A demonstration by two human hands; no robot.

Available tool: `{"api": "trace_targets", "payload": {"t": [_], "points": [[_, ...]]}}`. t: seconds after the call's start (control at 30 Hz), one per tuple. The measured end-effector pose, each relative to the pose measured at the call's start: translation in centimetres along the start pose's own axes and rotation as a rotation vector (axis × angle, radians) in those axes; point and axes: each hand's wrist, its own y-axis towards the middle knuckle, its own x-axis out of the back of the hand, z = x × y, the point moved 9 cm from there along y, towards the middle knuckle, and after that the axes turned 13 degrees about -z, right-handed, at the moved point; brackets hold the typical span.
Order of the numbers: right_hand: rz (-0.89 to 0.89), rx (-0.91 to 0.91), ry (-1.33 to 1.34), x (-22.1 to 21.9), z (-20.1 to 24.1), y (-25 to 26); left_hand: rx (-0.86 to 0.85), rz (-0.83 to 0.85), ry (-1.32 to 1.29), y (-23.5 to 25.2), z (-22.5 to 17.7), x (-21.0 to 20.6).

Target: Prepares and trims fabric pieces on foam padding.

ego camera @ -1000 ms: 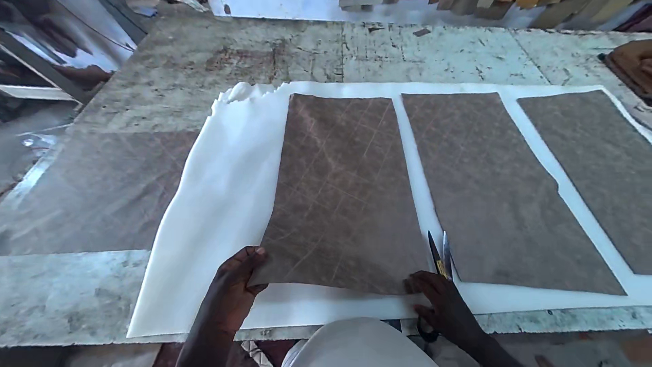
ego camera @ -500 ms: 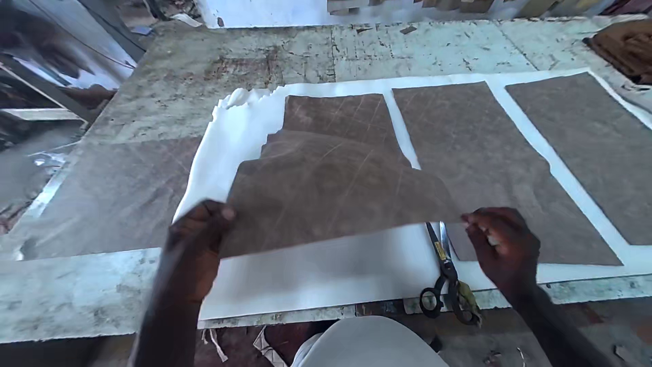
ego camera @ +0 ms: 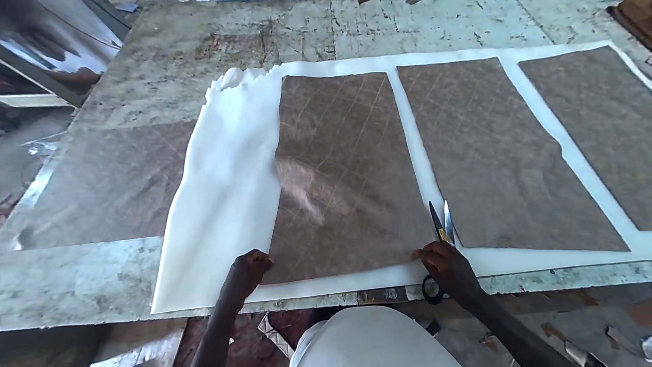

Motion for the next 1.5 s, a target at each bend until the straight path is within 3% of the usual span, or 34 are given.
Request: {"api": "trace_targets", "payload": {"t": [0.17, 0.37, 0.6, 0.83, 0.93, 1.0, 1.13, 1.27, 1.5], "points": [[0.011, -0.010, 0.007, 0.5, 0.2, 0.3, -0.029, -0.009, -0.003, -0.9, -1.6, 0.9], [-0.116, -0.048, 0.039, 3.9, 0.7, 1.6, -0.125, -0.084, -0.101, -3.5, -5.5, 4.5], [0.089, -0.048, 0.016, -1.3, -1.0, -0.9, -0.098, 0.003, 0.183, -1.3, 0.5, 0.1], [0.167, -0.076, 0.001, -2.3, -1.4, -1.0, -0.051, 0.011, 0.375, -1.2, -0.1, -0.1], [0.332, -0.175, 0.064, -2.6, -1.6, 0.3, -0.027, 0.069, 0.502, -1.1, -1.1, 0.0], [0.332, -0.253, 0.155, -2.2, -2.2, 2.4, -0.045, 0.058, 0.447, 0.2, -1.9, 0.2], [0.149, -0.323, 0.246, -2.0, -5.7, 10.2, -0.208, -0.057, 0.255, 6.7, -6.1, 1.0], [0.007, -0.329, 0.217, -3.3, -10.6, 21.5, -0.290, -0.156, 0.133, 17.2, -12.6, 1.5], [0.001, -0.516, 0.134, -11.3, -22.0, 41.9, -0.322, -0.222, 0.216, 37.2, -24.7, -2.0]]}}
